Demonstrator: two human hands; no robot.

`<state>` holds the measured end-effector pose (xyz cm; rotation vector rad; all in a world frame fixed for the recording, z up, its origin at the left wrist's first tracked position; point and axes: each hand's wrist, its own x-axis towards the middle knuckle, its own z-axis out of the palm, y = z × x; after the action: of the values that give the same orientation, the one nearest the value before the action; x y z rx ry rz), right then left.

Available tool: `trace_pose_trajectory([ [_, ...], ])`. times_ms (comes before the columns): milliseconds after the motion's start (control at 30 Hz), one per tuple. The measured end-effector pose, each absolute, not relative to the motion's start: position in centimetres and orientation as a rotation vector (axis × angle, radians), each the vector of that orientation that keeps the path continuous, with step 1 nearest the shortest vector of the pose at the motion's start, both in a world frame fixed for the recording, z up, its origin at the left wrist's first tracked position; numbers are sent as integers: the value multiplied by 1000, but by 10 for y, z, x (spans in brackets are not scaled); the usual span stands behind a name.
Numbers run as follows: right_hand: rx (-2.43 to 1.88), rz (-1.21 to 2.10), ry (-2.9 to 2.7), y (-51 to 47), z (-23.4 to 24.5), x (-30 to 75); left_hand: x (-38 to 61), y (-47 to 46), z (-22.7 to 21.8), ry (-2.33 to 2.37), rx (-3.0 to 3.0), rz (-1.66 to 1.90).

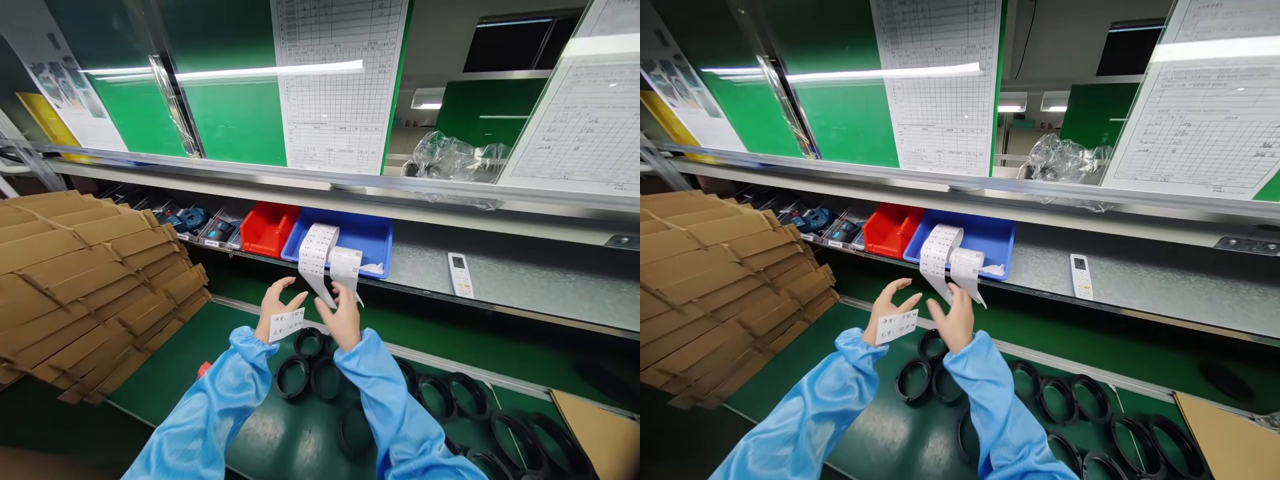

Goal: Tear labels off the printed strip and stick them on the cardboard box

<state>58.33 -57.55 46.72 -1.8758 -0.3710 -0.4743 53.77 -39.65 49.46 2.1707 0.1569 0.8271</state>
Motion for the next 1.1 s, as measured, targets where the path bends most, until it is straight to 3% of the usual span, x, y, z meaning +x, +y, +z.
trace_pose_trajectory([
  [233,-1952,-647,-147,-604,480,669,563,-400,501,19,2306,799],
  [767,-1772,-602,-287,-607,475,665,653,-430,528,-486,2796,443],
  [1100,-1723,-511,-169,-605,463,680,653,-438,525,-433,2882,381],
])
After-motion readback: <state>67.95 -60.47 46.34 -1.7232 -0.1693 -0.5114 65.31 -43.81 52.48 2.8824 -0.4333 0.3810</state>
